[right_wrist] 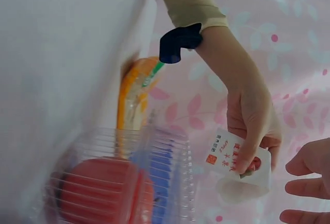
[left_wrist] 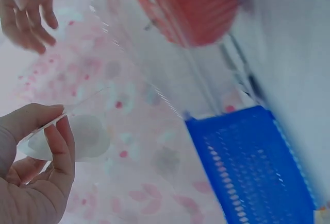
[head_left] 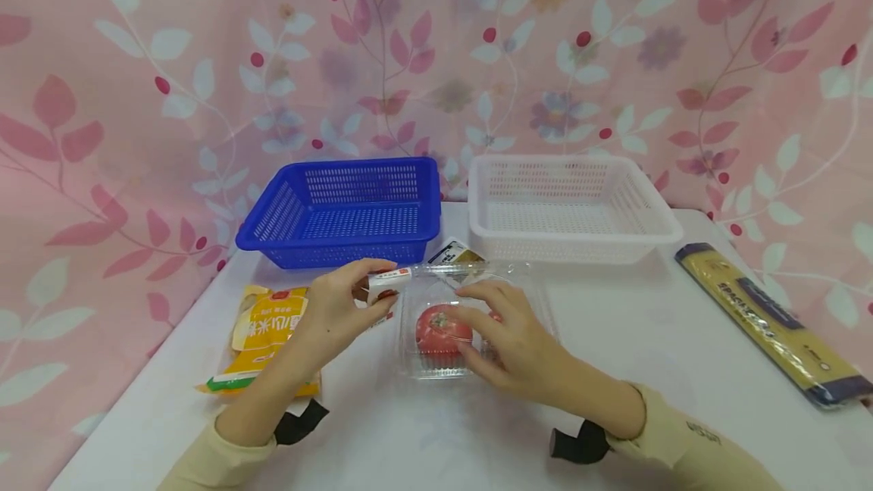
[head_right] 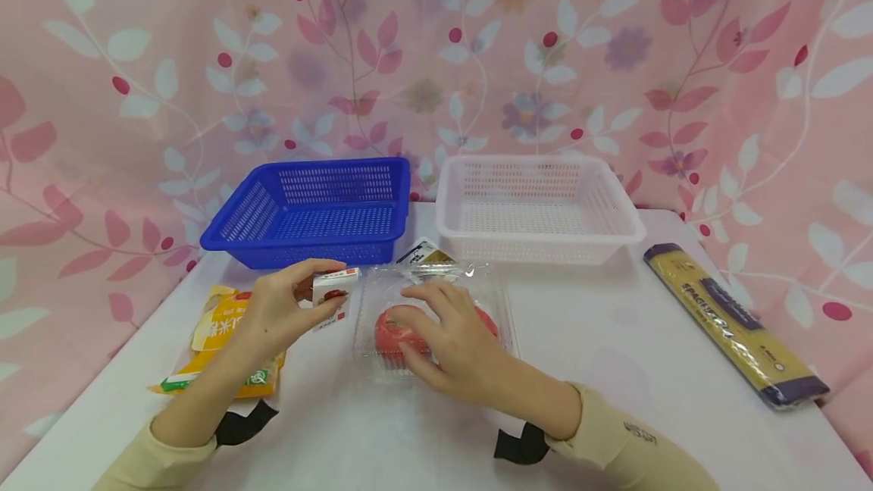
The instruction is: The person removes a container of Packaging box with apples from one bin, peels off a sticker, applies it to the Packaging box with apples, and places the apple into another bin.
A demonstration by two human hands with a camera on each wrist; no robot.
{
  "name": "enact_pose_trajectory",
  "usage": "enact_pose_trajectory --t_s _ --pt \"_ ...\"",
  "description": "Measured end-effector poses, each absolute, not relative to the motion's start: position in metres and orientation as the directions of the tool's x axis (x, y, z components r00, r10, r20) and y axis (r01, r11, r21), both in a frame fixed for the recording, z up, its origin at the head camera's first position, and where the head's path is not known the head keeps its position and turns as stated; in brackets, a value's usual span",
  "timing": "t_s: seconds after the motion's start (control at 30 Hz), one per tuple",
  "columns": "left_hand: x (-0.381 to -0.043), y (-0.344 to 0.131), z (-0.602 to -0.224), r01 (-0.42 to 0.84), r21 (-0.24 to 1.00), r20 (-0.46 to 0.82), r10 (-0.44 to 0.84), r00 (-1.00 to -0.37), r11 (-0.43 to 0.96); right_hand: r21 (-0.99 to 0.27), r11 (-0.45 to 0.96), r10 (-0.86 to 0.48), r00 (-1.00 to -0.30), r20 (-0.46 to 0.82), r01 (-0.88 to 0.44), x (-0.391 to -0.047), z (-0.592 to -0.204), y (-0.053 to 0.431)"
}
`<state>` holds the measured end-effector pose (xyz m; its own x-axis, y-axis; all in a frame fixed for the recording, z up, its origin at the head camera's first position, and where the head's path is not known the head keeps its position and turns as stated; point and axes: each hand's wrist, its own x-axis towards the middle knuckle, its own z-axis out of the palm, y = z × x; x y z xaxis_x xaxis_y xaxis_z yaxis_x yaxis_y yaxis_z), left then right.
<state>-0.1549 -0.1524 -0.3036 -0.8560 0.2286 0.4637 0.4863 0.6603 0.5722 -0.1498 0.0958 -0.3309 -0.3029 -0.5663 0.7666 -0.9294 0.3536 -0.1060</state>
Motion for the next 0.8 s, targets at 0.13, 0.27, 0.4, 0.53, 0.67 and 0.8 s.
enact_pose_trajectory --t_s 0.13,0.27,0.4,0.53,0.67,0.8 --pt "-0.144 -0.137 -0.295 0.58 0.517 0.512 0.316 -0.799 0.629 -0.1 0.36 -0.527 -0.291 0.799 -0.928 -0.15 -0.321 0.093" --pt "-0.138 -0.124 -0.292 0.683 0.47 0.562 0.406 -0.72 0.56 -0.069 0.354 -0.468 -0.24 0.851 -0.933 -0.15 -0.311 0.09" --pt "-0.134 -0.114 -0.292 0.772 0.433 0.617 0.471 -0.63 0.465 -0.041 0.344 -0.409 -0.189 0.893 -0.938 -0.149 -0.304 0.09" --pt "-0.131 -0.108 -0.293 0.823 0.377 0.649 0.512 -0.562 0.426 -0.045 0.324 -0.409 -0.183 0.894 -0.945 -0.148 -0.301 0.094" --pt "-0.127 -0.105 -0.295 0.825 0.363 0.625 0.544 -0.56 0.432 -0.066 0.298 -0.438 -0.198 0.877 -0.952 -0.149 -0.301 0.101" --pt "-0.124 -0.103 -0.297 0.827 0.366 0.599 0.572 -0.56 0.426 -0.065 0.271 -0.453 -0.187 0.872 -0.96 -0.149 -0.303 0.105"
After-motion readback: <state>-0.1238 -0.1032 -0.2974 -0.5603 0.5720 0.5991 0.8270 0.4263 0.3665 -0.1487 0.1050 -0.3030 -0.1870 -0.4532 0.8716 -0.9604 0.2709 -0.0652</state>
